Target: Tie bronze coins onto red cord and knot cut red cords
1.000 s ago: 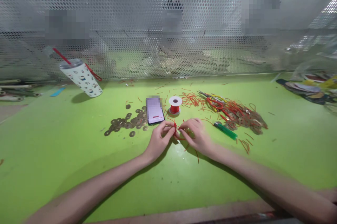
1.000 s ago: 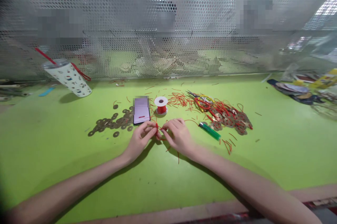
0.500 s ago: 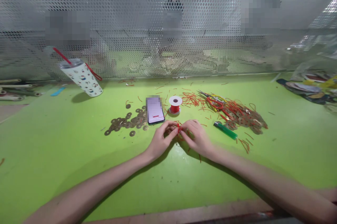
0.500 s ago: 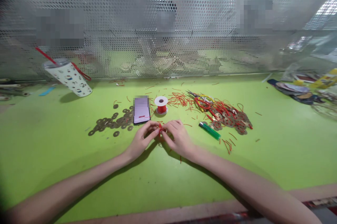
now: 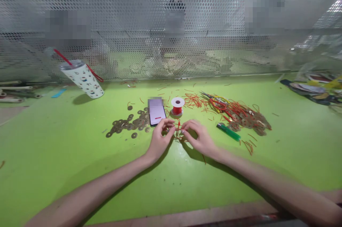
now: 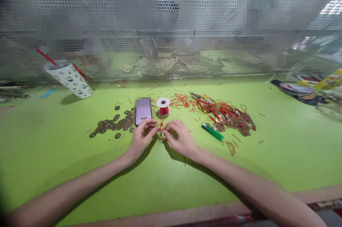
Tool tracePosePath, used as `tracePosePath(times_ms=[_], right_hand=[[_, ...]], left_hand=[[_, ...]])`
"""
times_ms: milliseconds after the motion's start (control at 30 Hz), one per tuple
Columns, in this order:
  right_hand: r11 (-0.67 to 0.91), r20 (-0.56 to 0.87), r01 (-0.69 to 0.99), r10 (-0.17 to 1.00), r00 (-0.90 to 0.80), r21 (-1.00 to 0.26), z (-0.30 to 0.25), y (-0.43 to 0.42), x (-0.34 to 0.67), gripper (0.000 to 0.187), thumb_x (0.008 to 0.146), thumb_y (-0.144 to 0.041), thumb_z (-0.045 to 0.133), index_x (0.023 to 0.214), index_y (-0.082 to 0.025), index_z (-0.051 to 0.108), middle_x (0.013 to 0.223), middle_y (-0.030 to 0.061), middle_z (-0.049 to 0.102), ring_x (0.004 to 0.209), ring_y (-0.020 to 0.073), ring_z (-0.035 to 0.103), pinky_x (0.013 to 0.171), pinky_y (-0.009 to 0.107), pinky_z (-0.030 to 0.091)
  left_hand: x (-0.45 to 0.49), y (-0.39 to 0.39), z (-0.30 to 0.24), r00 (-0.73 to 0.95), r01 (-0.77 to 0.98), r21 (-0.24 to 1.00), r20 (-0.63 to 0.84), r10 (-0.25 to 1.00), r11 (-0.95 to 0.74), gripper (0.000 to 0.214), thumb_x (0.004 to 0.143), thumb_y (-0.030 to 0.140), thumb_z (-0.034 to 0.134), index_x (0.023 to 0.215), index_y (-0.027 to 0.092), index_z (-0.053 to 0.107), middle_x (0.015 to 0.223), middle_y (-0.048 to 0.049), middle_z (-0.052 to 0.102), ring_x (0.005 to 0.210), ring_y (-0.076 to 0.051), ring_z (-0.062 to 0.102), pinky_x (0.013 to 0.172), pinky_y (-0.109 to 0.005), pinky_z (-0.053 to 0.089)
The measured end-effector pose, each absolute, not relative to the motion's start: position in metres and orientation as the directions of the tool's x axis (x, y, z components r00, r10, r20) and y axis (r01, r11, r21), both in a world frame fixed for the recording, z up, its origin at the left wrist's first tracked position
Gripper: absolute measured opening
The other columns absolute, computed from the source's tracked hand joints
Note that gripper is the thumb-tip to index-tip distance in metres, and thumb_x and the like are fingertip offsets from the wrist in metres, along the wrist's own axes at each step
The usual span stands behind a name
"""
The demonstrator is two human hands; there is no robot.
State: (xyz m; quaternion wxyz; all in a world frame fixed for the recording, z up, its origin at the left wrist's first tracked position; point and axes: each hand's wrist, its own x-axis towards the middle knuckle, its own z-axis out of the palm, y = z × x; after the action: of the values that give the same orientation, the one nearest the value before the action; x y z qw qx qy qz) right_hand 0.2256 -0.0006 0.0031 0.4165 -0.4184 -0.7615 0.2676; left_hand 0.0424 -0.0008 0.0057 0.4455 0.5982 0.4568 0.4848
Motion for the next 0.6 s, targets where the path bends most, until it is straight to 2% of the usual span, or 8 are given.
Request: tracePosePath(times_ms=[100, 233, 367, 600], right_hand=[[0.286, 0.212, 0.264, 0.937, -0.277, -0.921, 0.0028, 0.0009, 0.2264, 0.019, 0.096, -0.036, 0.055, 0.087, -0.019, 0.059, 0.078, 0.0023, 0.063, 0.072, 0.017, 0.059, 0.069, 0.033, 0.047], [0.106, 0.068, 0.133, 0.962, -0.264, -0.985, 0.0019, 0.0023, 0.2264, 0.029, 0.094, -0.048, 0.056, 0.095, -0.019, 0.058, 0.076, -0.0005, 0.059, 0.064, 0.0132, 0.053, 0.06, 0.028, 0.042], [0.079, 0.027, 0.163, 0.954, -0.299, -0.984, 0.0018, 0.0019, 0.2231, 0.031, 0.091, -0.048, 0.061, 0.1, -0.018, 0.061, 0.073, -0.0013, 0.059, 0.064, 0.0133, 0.054, 0.06, 0.028, 0.043], [0.148, 0.09, 0.196, 0.956, -0.277, -0.969, 0.0011, 0.0005, 0.2191, 0.026, 0.09, -0.042, 0.061, 0.089, -0.017, 0.062, 0.069, -0.0011, 0.059, 0.06, 0.0124, 0.05, 0.056, 0.027, 0.04]], left_hand=[[0.0423, -0.0008, 0.0045, 0.082, 0.126, 0.97, 0.201, 0.976, -0.21, 0.014, 0.09, 0.025, 0.064, 0.101, 0.018, 0.061, 0.099, -0.0065, 0.066, 0.094, -0.02, 0.063, 0.085, -0.035, 0.049], [0.0421, -0.0008, 0.0038, 0.059, 0.144, 0.965, 0.213, 0.975, -0.219, 0.015, 0.09, 0.026, 0.064, 0.102, 0.018, 0.061, 0.1, -0.0069, 0.066, 0.095, -0.02, 0.062, 0.085, -0.034, 0.048], [0.0432, -0.0022, 0.0058, 0.099, 0.155, 0.957, 0.232, 0.968, -0.246, 0.015, 0.09, 0.025, 0.064, 0.102, 0.018, 0.059, 0.099, -0.0064, 0.065, 0.095, -0.02, 0.063, 0.085, -0.034, 0.049], [0.0449, -0.0069, 0.0102, 0.164, 0.226, 0.915, 0.302, 0.939, -0.334, 0.01, 0.091, 0.021, 0.062, 0.101, 0.019, 0.06, 0.094, -0.0036, 0.065, 0.09, -0.018, 0.062, 0.083, -0.032, 0.049]])
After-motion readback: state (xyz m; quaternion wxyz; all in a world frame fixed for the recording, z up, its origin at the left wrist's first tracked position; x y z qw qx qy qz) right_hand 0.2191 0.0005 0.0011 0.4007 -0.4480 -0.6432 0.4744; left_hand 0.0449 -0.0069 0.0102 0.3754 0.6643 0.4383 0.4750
